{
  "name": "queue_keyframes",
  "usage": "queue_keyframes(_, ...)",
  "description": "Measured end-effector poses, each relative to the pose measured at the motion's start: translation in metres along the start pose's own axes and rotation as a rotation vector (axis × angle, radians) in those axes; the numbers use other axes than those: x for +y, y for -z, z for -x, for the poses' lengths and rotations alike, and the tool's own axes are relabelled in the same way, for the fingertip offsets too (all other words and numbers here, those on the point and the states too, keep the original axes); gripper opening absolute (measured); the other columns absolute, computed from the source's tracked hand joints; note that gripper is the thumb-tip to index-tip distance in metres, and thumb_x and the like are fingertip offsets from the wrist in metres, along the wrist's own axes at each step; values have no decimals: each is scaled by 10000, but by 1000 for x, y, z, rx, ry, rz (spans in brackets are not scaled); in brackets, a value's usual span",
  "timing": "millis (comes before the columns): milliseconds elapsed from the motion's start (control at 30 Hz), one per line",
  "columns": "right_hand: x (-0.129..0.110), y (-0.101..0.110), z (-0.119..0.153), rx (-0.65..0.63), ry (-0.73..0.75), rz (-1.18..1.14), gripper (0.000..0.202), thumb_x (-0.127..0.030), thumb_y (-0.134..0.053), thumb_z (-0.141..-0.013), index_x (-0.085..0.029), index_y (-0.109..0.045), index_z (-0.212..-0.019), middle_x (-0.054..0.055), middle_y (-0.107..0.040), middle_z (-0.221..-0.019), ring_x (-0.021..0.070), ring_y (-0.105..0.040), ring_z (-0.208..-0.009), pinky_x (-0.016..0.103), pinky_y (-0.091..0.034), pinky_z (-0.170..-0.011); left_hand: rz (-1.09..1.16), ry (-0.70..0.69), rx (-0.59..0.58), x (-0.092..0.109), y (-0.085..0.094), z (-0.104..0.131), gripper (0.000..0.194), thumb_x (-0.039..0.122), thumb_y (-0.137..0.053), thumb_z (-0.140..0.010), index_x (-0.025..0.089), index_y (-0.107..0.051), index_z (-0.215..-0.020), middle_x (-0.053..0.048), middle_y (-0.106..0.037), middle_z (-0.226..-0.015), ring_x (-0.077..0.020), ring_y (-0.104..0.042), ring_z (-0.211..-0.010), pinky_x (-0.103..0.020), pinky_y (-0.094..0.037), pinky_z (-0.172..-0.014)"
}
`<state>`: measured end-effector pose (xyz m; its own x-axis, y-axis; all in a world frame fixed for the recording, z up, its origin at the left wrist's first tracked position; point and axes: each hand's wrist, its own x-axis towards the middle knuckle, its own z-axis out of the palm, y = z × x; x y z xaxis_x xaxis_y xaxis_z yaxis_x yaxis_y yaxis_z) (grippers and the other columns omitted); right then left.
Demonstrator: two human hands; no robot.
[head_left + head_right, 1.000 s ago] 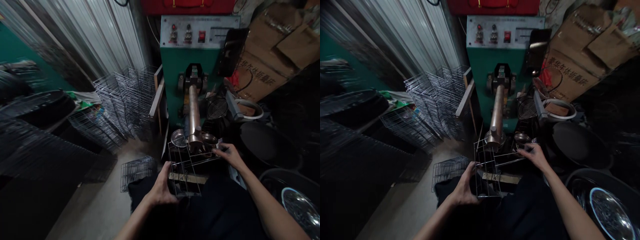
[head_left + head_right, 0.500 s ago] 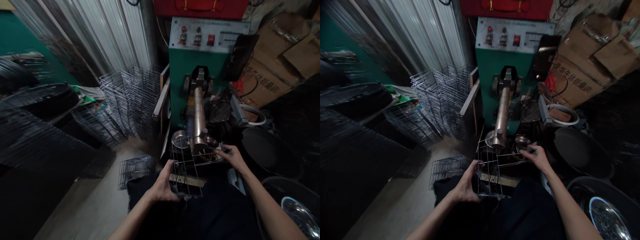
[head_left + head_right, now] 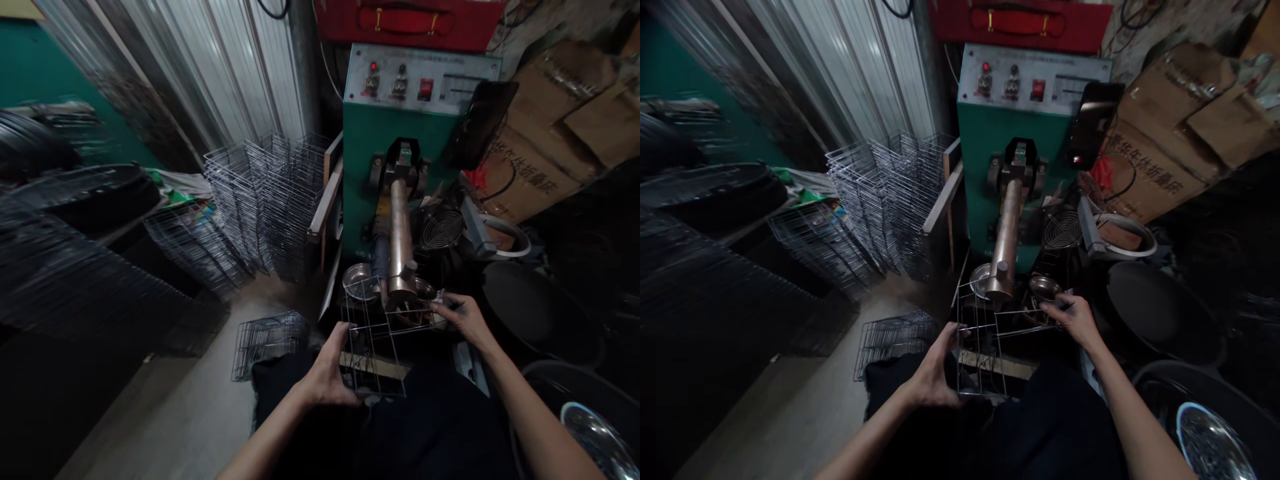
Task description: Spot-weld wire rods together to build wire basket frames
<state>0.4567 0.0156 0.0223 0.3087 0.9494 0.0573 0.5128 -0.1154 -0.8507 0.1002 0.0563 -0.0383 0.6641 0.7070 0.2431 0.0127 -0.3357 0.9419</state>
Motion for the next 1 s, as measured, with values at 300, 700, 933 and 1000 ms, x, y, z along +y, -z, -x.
queue_keyframes(300, -3, -1, -4, -21, -4, 12, 636, -773, -709, -721, -205, -474, -559, -15, -407, -583, 149, -383, -599, 300, -299, -580, -20, 54, -7, 0, 3, -4, 1188, 341, -928, -397, 221, -355, -1431, -106, -473, -1331, -373, -542, -1276, -542, -426, -1189)
queue_keyframes(700, 4, -6, -6, 16, -7, -5, 650, -755, -734, -724, -208, -430, -549, -37, -349, -578, 130, -345, -597, 279, -255, -564, -88, -1, -7, 8, 6, -9, 1063, 321, -900, -489, 267, -373, -1411, -76, -501, -1292, -344, -582, -1242, -541, -480, -1155)
queue_keyframes(933, 20, 20, 28, -111, 58, -48, 628, -803, -657, -789, -177, -693, -748, 71, -676, -773, 250, -608, -775, 348, -478, -723, 65, 197, 41, 33, 10, 19, 1147, 398, -938, -481, 245, -347, -1451, -150, -504, -1429, -394, -531, -1347, -596, -420, -1180)
queue_keyframes(1000, 27, 27, 45, -147, 41, -13, 591, -758, -660, -830, -183, -782, -893, 120, -756, -946, 316, -670, -916, 409, -517, -845, 222, 319, 85, 46, 17, 27, 1067, 516, -918, -539, 263, -358, -1410, -137, -548, -1362, -354, -590, -1263, -532, -541, -1041)
